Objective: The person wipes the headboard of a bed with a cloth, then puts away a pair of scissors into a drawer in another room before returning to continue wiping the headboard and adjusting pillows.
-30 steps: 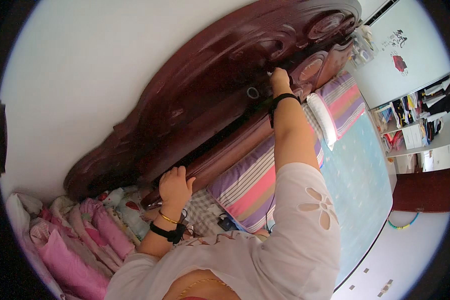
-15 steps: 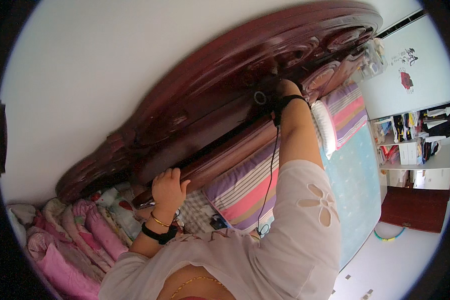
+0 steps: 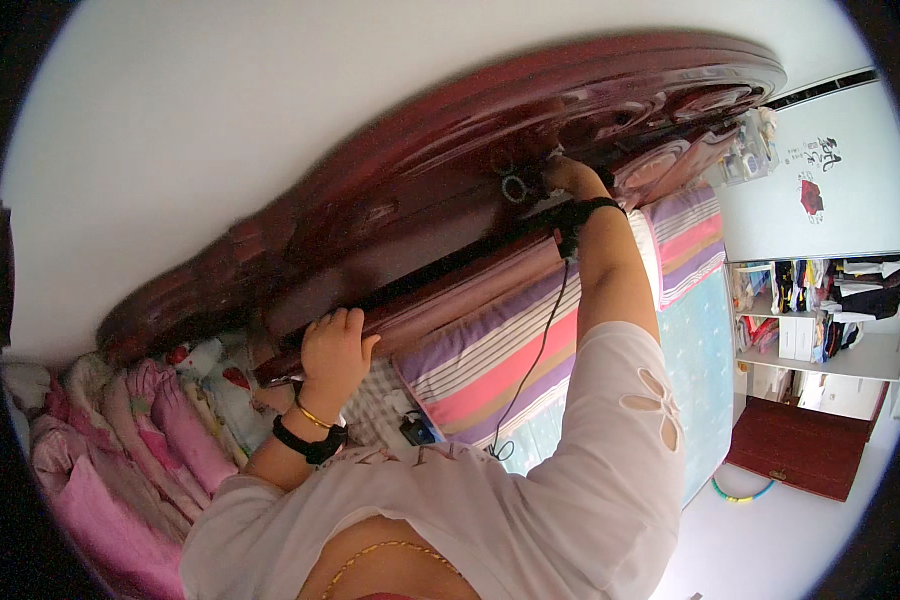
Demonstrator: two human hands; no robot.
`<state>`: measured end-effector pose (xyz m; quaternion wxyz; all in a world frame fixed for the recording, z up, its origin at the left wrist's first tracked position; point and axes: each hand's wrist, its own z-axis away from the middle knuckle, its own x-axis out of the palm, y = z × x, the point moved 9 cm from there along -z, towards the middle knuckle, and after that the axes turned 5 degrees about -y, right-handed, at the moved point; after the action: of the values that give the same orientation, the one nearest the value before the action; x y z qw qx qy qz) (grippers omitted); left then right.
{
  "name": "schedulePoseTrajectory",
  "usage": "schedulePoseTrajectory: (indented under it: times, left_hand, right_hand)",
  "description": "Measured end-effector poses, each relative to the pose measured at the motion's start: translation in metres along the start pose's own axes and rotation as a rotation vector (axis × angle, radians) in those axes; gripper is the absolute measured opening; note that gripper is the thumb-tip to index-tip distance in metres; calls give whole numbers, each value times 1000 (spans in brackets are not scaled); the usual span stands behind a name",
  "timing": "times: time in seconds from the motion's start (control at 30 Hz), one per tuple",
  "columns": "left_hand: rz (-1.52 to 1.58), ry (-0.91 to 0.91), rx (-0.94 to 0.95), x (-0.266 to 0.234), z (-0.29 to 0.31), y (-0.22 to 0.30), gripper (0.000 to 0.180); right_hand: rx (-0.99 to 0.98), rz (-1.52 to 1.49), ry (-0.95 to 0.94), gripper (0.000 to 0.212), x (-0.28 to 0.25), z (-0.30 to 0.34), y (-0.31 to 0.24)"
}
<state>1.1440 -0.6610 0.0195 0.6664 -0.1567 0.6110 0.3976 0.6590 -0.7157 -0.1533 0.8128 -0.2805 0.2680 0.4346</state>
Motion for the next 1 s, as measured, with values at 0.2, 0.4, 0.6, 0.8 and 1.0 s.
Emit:
schedulePoseTrajectory:
  times: [0.2, 0.4, 0.6, 0.8, 1.0]
  left_hand:
    - [74, 55, 104, -6, -8, 28, 33]
    - [29, 34, 17, -3, -1, 10, 31]
    - [44, 49, 23, -1, -1, 9, 29]
    - [44, 48, 30, 2, 1, 9, 30]
    - [109, 64, 128, -2, -6, 40, 33]
  right_hand:
    - [-8, 114, -50, 63, -10, 15, 72]
    - [-22, -580, 93, 67, 10, 40, -33]
    - [-125, -129, 19, 53, 31, 46, -99]
    - [-248, 447, -41, 29, 70, 39, -165]
    - [-118, 470, 76, 43, 61, 69, -175]
